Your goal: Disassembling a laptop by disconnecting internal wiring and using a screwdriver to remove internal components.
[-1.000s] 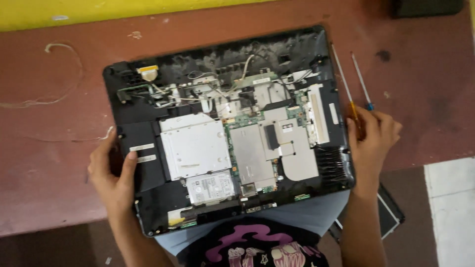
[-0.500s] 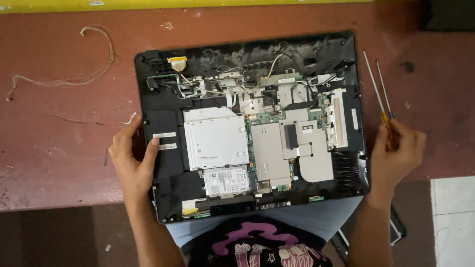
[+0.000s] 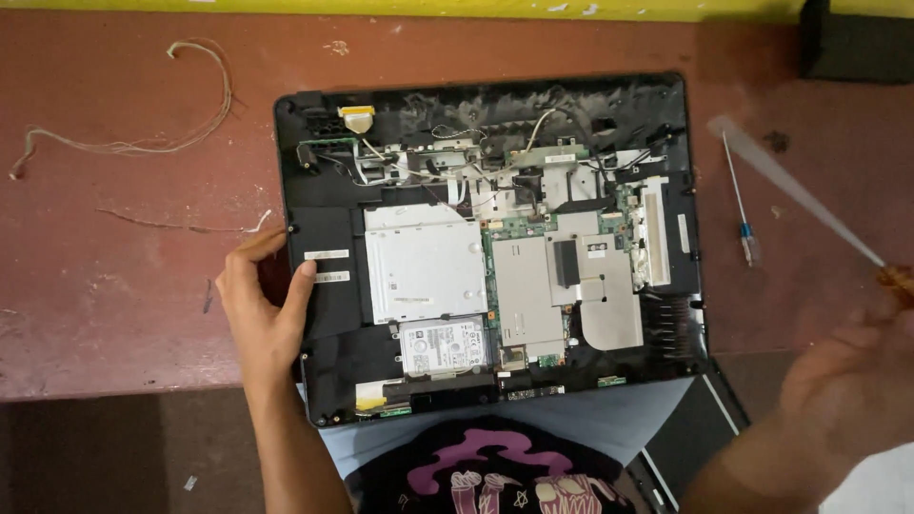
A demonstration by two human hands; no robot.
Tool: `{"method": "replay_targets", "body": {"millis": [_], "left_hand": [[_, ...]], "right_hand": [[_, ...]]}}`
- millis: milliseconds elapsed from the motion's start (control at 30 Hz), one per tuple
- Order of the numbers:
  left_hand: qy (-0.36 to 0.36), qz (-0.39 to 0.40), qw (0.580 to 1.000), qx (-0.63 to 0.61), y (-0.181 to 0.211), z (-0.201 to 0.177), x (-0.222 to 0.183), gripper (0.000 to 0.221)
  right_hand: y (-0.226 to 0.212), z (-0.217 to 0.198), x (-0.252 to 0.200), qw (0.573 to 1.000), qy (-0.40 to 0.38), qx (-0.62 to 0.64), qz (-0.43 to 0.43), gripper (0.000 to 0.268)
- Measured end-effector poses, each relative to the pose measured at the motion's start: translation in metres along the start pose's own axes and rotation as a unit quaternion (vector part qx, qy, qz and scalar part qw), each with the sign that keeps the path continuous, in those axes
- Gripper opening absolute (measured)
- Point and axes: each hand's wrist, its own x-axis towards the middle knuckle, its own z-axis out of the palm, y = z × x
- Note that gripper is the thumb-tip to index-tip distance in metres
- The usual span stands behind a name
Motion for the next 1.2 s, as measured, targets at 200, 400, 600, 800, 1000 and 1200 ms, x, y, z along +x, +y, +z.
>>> {"method": "replay_targets", "body": {"millis": [200, 400, 600, 800, 1000, 1200], "left_hand": [[-0.009, -0.015, 1.0, 0.012, 0.001, -0.002, 0.001, 0.042], [-0.013, -0.01, 0.999, 0.031, -0.009, -0.001, 0.002, 0.046], [-0.011, -0.001, 1.0, 0.02, -0.004, -0.002, 0.004, 0.047], [-0.009, 0.017, 1.0, 0.015, -0.007, -0.001, 0.005, 0.046], [-0.011, 0.007, 1.0, 0.018, -0.006, -0.002, 0.005, 0.047], [-0.017, 0.001, 0.999, 0.027, -0.008, -0.002, 0.004, 0.045]], "right_hand": [[-0.083, 0.079, 0.016, 0.978, -0.129, 0.158, 0.047, 0.045], [-0.166, 0.172, 0.022, 0.977, -0.17, 0.127, 0.0, 0.018], [-0.175, 0.203, 0.03, 0.945, -0.279, 0.143, -0.09, 0.065], [-0.192, 0.223, 0.025, 0.944, -0.297, 0.02, -0.141, 0.062], [-0.192, 0.23, 0.03, 0.93, -0.325, -0.008, -0.174, 0.045], [-0.175, 0.231, 0.034, 0.914, -0.386, 0.076, -0.101, 0.048]]}}
